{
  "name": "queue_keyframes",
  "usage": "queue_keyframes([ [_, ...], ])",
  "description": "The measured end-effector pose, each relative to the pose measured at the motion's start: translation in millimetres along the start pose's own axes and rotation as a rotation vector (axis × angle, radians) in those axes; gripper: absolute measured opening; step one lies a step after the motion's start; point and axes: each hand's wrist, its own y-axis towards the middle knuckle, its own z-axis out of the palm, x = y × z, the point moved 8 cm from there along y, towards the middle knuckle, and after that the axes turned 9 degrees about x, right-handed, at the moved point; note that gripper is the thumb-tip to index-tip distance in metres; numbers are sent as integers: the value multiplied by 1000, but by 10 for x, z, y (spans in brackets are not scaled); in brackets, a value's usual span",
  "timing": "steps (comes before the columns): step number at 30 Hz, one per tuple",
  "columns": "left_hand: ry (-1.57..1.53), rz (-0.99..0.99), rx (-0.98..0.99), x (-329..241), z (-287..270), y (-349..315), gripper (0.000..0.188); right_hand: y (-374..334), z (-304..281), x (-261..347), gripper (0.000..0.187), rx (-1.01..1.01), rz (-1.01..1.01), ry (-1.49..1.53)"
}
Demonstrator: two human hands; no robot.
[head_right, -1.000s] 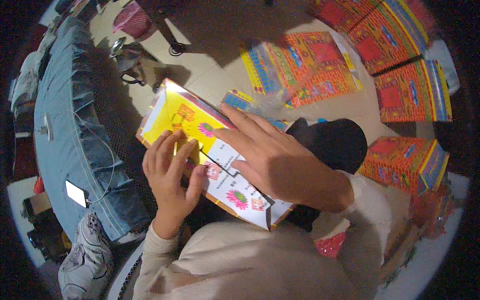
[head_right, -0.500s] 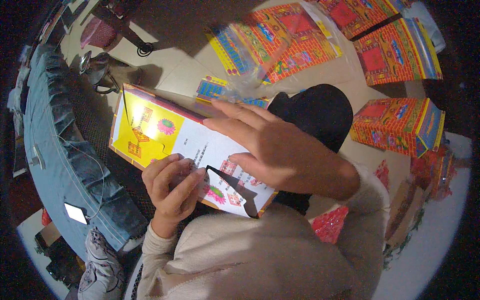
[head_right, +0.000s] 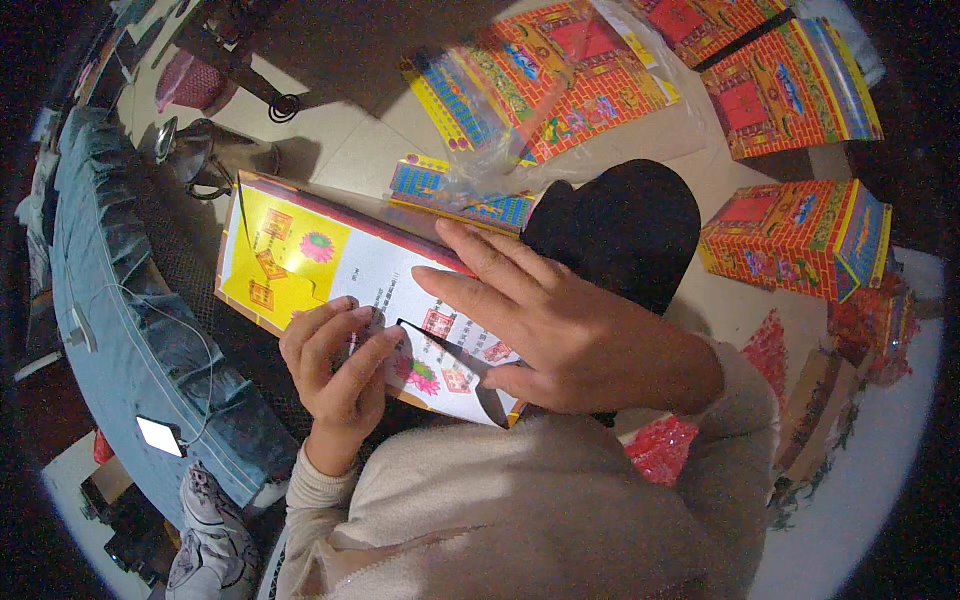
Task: The person sits on the floor and assembles a colorful printed cardboard box. They fold the flaps, align edges, and secure the structure by hand, handling multiple similar boxes nearby.
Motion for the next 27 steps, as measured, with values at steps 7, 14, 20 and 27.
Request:
queue_keyframes([
  [7, 18, 119, 85, -144, 50, 33, 26, -24, 14, -63, 78, -11, 33, 55],
  [14, -20, 73, 91, -113, 49, 54, 22, -39, 54, -104, 83, -42, 67, 69],
  [20, -73, 258, 176, -247, 116, -6, 30, -52, 40, -156, 90, -111, 104, 83],
  [27, -76, 382, 301, -460, 241, -4, 42, -72, 34, -152, 89, -170, 79, 10],
])
